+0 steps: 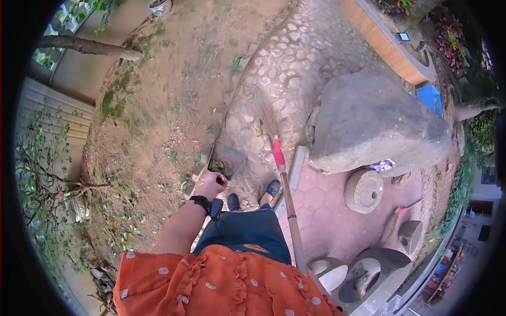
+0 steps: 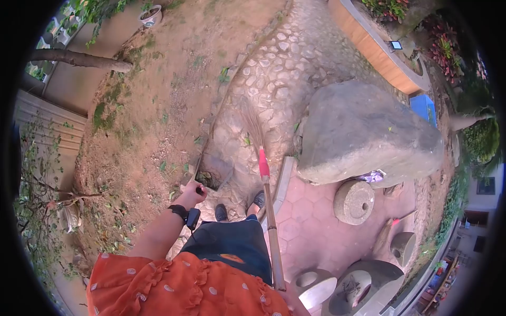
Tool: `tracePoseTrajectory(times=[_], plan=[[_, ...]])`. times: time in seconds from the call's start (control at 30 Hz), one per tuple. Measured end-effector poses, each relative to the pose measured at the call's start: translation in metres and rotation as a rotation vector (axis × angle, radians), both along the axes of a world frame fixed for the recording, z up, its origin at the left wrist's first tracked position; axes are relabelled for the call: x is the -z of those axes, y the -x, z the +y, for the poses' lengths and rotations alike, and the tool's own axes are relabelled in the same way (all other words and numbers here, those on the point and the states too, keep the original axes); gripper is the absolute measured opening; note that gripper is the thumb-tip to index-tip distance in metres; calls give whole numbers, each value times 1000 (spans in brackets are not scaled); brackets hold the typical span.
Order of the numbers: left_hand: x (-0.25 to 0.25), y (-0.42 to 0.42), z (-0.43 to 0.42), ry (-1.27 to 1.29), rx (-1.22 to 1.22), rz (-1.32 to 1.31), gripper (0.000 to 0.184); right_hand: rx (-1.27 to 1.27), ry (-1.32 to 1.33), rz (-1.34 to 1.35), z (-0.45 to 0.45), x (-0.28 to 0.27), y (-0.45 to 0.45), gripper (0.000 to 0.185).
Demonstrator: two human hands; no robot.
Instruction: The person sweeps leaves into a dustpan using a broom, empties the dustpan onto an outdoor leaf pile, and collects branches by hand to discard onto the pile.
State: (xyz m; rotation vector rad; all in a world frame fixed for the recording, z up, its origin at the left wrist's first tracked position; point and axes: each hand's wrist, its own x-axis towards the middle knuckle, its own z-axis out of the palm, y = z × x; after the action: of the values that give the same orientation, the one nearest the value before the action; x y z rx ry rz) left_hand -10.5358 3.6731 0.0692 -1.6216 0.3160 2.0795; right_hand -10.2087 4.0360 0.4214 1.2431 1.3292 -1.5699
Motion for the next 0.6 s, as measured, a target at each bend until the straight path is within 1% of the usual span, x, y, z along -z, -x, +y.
tracePoseTrajectory(times=[0.03, 0.07, 0.1, 0.17, 0.23, 0.3, 0.37, 0.43, 0.5, 0.53, 0.6], plan=[[-2, -1, 0, 6, 10, 6, 9, 56, 18, 7, -8, -34, 26, 46], [-3, -2, 0, 11, 18, 13, 9, 113, 36, 13, -14, -54, 40, 50], [-5, -4, 0, 17, 27, 20, 9, 115, 34, 15, -12, -47, 32, 50], [-8, -9, -2, 38, 51, 44, 9, -79, -50, 172, 6, -20, 16, 50], [-21, -17, 0, 57, 64, 74, 9, -105, -10, 162, 17, -13, 57, 49], [-40, -33, 2, -15, -74, 3, 5, -204, -139, 290, 40, 33, 93, 35], [-54, -48, -4, -46, -126, -11, 8, -288, -205, 451, 57, 68, 153, 34], [-62, -66, -8, -67, -136, -11, 11, -382, -305, 489, 88, 141, 197, 35], [-62, -85, -11, -81, -138, -12, 14, -377, -233, 393, 88, 141, 236, 35], [-62, -94, -12, -83, -137, -13, 16, -376, -215, 394, 97, 165, 230, 35], [-61, -107, -17, -72, -116, -20, 17, -573, -391, 427, 113, 218, 202, 34]])
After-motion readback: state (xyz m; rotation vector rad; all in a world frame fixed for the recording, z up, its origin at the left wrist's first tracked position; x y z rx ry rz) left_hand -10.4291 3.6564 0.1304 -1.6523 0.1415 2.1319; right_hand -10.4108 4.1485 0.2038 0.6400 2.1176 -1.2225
